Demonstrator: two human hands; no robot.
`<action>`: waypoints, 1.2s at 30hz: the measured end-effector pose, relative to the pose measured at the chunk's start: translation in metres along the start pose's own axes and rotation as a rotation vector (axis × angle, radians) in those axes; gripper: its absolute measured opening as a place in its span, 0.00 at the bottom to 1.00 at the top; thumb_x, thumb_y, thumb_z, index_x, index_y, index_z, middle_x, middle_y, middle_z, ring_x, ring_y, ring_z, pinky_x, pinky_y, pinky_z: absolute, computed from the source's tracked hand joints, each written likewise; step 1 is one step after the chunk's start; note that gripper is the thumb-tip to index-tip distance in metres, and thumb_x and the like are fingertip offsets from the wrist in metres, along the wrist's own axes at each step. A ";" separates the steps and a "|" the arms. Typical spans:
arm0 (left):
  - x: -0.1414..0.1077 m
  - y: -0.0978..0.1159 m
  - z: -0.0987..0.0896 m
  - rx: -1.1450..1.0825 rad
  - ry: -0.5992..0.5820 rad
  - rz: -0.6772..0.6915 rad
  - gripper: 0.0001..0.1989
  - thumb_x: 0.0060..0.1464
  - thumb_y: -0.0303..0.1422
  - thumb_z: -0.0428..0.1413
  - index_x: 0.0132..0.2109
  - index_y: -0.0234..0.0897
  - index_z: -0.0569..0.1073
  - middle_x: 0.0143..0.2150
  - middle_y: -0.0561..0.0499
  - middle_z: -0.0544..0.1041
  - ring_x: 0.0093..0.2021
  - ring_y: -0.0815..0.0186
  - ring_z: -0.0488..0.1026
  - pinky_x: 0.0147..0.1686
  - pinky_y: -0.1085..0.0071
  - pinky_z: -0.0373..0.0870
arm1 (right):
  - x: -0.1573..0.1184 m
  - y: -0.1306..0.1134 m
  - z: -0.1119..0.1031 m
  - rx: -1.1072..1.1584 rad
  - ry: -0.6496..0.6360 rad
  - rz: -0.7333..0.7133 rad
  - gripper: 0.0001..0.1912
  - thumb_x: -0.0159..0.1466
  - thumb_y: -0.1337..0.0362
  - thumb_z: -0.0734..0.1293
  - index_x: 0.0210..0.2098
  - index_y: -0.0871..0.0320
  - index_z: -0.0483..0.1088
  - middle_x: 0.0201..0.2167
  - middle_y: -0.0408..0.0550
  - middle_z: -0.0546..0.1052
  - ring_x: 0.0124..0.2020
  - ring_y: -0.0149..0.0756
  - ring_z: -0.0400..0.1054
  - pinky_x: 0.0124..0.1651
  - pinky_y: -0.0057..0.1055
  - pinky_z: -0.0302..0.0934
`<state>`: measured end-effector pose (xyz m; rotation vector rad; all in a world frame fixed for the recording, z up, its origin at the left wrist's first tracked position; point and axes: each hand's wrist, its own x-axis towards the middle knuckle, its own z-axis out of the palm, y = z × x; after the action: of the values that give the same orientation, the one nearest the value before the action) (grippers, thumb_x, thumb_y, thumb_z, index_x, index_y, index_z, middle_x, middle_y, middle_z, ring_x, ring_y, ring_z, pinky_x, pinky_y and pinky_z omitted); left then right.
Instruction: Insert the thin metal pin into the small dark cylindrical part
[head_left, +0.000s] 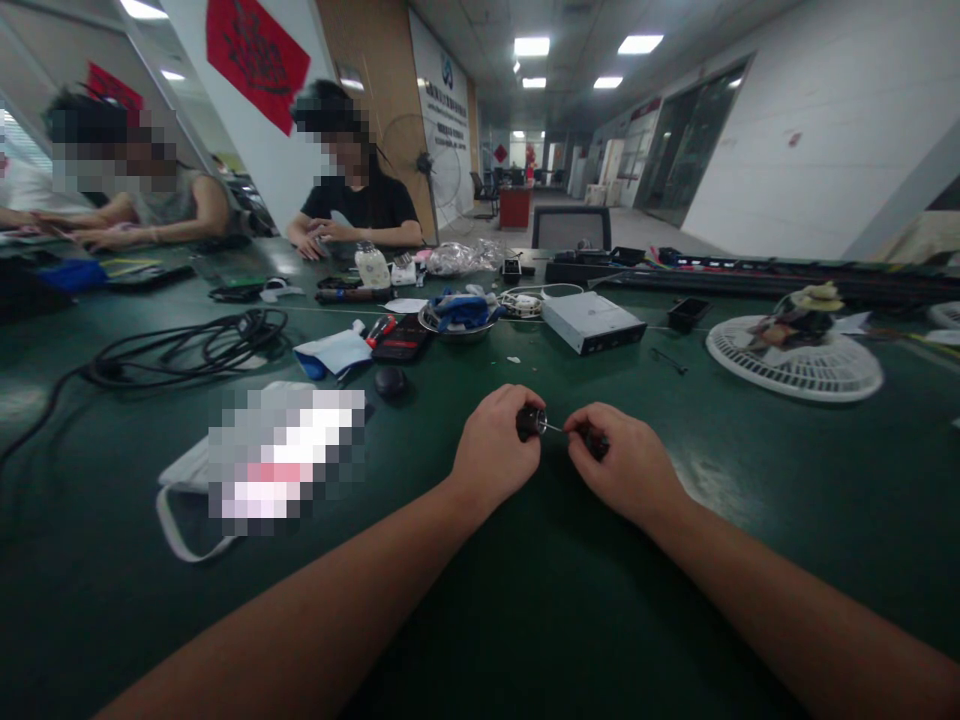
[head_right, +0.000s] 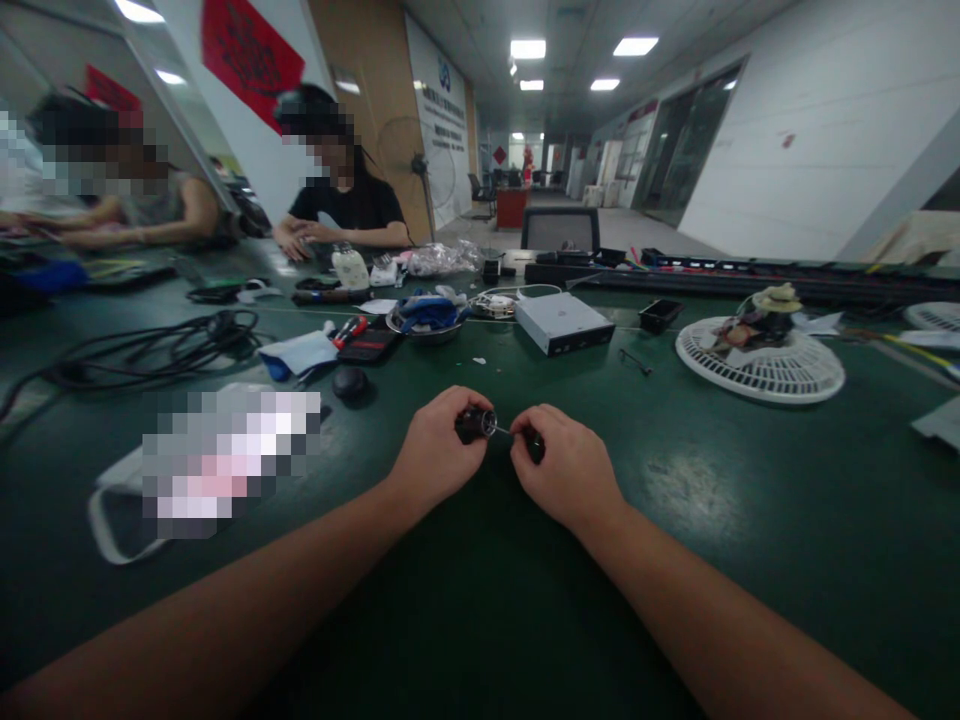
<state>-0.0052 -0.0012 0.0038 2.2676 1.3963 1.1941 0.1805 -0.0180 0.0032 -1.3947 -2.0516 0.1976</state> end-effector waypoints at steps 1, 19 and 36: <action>0.000 0.000 0.000 -0.001 0.001 0.000 0.14 0.47 0.19 0.56 0.40 0.39 0.73 0.41 0.50 0.76 0.45 0.61 0.73 0.44 0.64 0.71 | 0.000 0.000 0.000 0.001 0.001 0.002 0.06 0.61 0.67 0.65 0.37 0.54 0.73 0.35 0.43 0.77 0.34 0.36 0.70 0.37 0.34 0.62; -0.001 0.000 0.001 0.006 0.020 -0.004 0.14 0.47 0.19 0.56 0.41 0.39 0.73 0.40 0.51 0.76 0.44 0.62 0.73 0.44 0.65 0.71 | 0.001 0.001 0.000 -0.030 -0.007 0.051 0.05 0.61 0.66 0.65 0.36 0.53 0.73 0.32 0.43 0.77 0.32 0.37 0.70 0.35 0.34 0.60; -0.001 0.000 0.000 0.006 0.012 -0.002 0.15 0.46 0.18 0.55 0.40 0.39 0.72 0.40 0.51 0.76 0.44 0.61 0.74 0.45 0.64 0.71 | 0.000 0.000 -0.001 -0.010 -0.013 0.033 0.05 0.60 0.66 0.65 0.36 0.53 0.73 0.32 0.43 0.77 0.33 0.37 0.70 0.36 0.34 0.61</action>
<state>-0.0050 -0.0023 0.0030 2.2661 1.4078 1.2070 0.1807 -0.0179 0.0041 -1.4382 -2.0434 0.2113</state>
